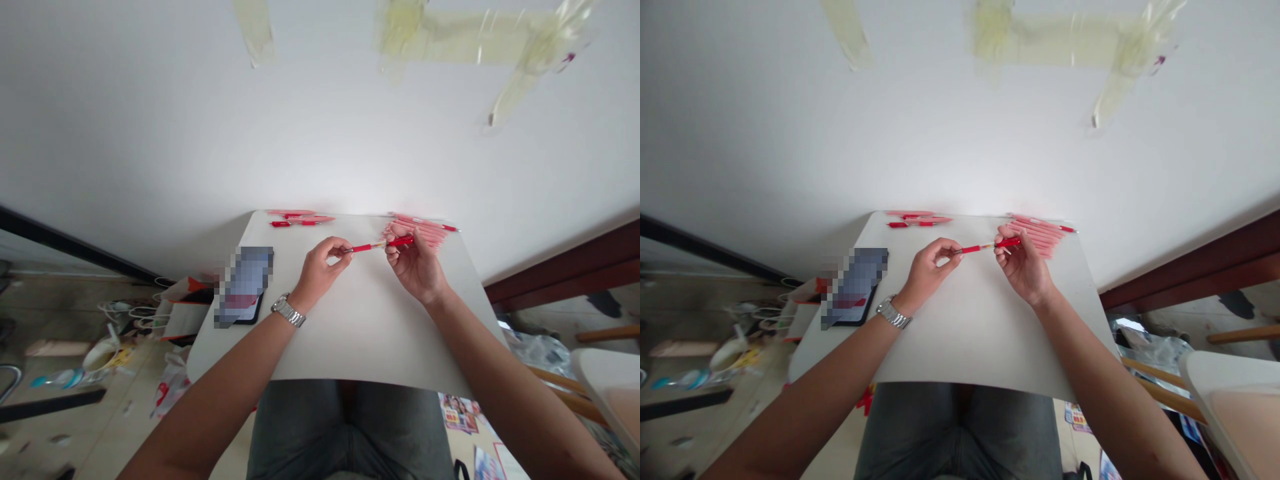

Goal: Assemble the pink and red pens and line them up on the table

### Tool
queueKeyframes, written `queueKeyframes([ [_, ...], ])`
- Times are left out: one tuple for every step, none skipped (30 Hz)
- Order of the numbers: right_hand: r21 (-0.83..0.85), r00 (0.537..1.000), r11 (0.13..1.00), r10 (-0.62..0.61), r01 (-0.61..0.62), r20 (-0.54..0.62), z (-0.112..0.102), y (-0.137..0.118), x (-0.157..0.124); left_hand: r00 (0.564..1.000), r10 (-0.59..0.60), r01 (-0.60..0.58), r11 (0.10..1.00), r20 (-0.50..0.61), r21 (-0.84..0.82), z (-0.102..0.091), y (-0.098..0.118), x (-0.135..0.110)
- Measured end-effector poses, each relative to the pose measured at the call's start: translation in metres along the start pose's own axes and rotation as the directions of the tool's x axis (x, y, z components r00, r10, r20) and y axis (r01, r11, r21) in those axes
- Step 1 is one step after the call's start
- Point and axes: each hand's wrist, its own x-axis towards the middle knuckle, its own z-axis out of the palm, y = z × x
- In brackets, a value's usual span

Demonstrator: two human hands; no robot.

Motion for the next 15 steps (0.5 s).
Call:
queueKeyframes([
  [0.039,1.000,0.999,0.013,-0.014,0.008,0.0007,-0.0005,-0.0004,1.000,0.002,-0.002,1.000,0.001,0.006,0.0001,-0.0001,0.0000],
  [0.081,1.000,0.996,0.026,-0.027,0.017,0.0015,-0.0010,-0.0008,1.000,0.003,-0.003,1.000,0.001,0.012,0.0003,-0.0004,0.0000],
  [0.125,0.999,0.991,0.037,-0.040,0.028,0.0023,-0.0015,-0.0012,1.000,0.005,-0.005,1.000,0.001,0.017,0.0005,-0.0007,0.0001],
  [0.170,0.998,0.984,0.046,-0.052,0.038,0.0032,-0.0020,-0.0017,1.000,0.008,-0.008,1.000,0.000,0.023,0.0007,-0.0010,0.0001],
  [0.209,0.997,0.976,0.053,-0.062,0.047,0.0040,-0.0026,-0.0022,1.000,0.011,-0.011,1.000,-0.001,0.029,0.0008,-0.0014,0.0001],
  [0.240,0.997,0.968,0.058,-0.069,0.053,0.0049,-0.0032,-0.0026,1.000,0.013,-0.013,0.999,-0.002,0.033,0.0009,-0.0017,0.0001],
  [0.259,0.996,0.963,0.063,-0.075,0.055,0.0057,-0.0038,-0.0030,1.000,0.014,-0.014,0.999,-0.003,0.036,0.0009,-0.0020,0.0001],
  [0.270,0.996,0.960,0.067,-0.079,0.054,0.0063,-0.0043,-0.0034,1.000,0.014,-0.014,0.999,-0.003,0.039,0.0008,-0.0021,0.0001],
  [0.275,0.996,0.958,0.070,-0.082,0.052,0.0067,-0.0048,-0.0036,1.000,0.013,-0.013,0.999,-0.004,0.041,0.0006,-0.0022,0.0000],
  [0.276,0.996,0.958,0.072,-0.083,0.050,0.0069,-0.0052,-0.0037,1.000,0.012,-0.011,0.999,-0.005,0.042,0.0003,-0.0022,0.0000],
  [0.274,0.996,0.958,0.073,-0.083,0.048,0.0069,-0.0055,-0.0037,1.000,0.011,-0.011,0.999,-0.005,0.042,0.0000,-0.0021,0.0000],
  [0.270,0.996,0.959,0.074,-0.084,0.047,0.0068,-0.0056,-0.0035,1.000,0.011,-0.010,0.999,-0.006,0.041,-0.0003,-0.0019,-0.0001],
  [0.263,0.996,0.961,0.076,-0.085,0.047,0.0065,-0.0057,-0.0033,1.000,0.010,-0.009,0.999,-0.007,0.040,-0.0005,-0.0016,-0.0001],
  [0.252,0.996,0.964,0.078,-0.087,0.045,0.0060,-0.0056,-0.0029,1.000,0.009,-0.008,0.999,-0.010,0.038,-0.0007,-0.0014,-0.0001],
  [0.237,0.996,0.968,0.080,-0.087,0.042,0.0056,-0.0055,-0.0025,1.000,0.007,-0.007,0.999,-0.011,0.036,-0.0007,-0.0013,-0.0001],
])
